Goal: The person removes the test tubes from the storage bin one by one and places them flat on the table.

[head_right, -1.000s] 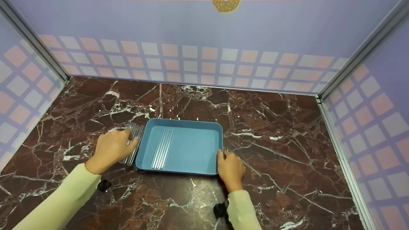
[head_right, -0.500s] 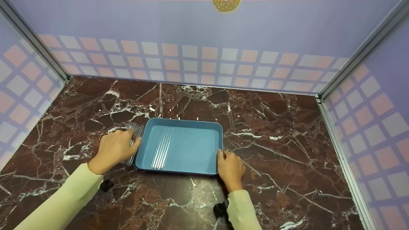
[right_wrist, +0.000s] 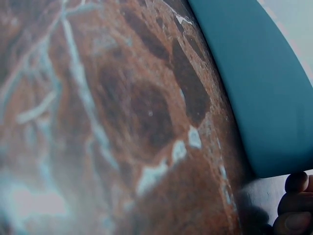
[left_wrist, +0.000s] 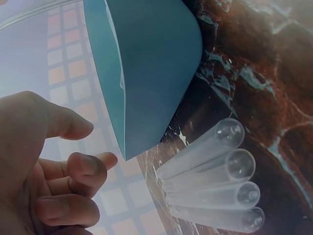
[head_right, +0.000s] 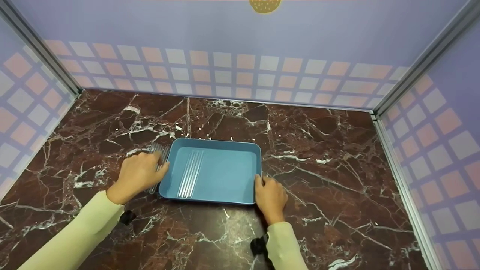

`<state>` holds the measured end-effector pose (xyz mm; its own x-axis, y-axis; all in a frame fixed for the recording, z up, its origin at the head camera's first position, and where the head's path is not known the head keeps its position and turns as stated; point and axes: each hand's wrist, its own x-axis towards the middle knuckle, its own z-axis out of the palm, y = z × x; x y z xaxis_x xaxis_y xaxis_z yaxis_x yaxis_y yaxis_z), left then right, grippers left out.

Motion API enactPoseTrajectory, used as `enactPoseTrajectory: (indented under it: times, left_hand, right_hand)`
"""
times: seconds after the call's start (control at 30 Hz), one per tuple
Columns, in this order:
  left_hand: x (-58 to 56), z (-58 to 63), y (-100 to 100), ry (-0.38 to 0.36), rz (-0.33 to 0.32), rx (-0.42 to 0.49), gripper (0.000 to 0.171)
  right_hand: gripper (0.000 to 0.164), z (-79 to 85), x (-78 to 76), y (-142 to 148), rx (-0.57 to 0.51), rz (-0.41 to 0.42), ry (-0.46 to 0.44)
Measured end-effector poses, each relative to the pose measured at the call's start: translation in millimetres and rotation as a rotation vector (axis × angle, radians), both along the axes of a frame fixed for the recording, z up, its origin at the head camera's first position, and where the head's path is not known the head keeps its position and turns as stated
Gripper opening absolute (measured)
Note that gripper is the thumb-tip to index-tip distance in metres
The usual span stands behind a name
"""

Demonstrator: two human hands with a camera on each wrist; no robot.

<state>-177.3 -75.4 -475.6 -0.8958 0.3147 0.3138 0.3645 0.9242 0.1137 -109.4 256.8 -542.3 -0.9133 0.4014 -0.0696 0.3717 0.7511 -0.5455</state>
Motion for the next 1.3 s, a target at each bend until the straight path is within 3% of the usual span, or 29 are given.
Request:
enactPoseTrajectory:
  times: [0.2, 0.67, 1.3]
  left_hand:
    - [1.0, 0.6, 3.4, 0.0, -0.005, -0.008, 0.032]
    - [1.7, -0.5, 11.8, -0.115, -0.009, -0.041, 0.042]
    - [4.8, -7.1, 21.3, -0.052, -0.065, -0.01, 0.049]
  right_hand:
    - [0.047, -0.9, -0.3, -0.1, 0.004, 0.004, 0.002]
    - [0.047, -0.1, 0.1, 0.1, 0.015, 0.0, -0.001]
    - [0.047, 0.6, 0.9, -0.6, 0.008, 0.003, 0.009]
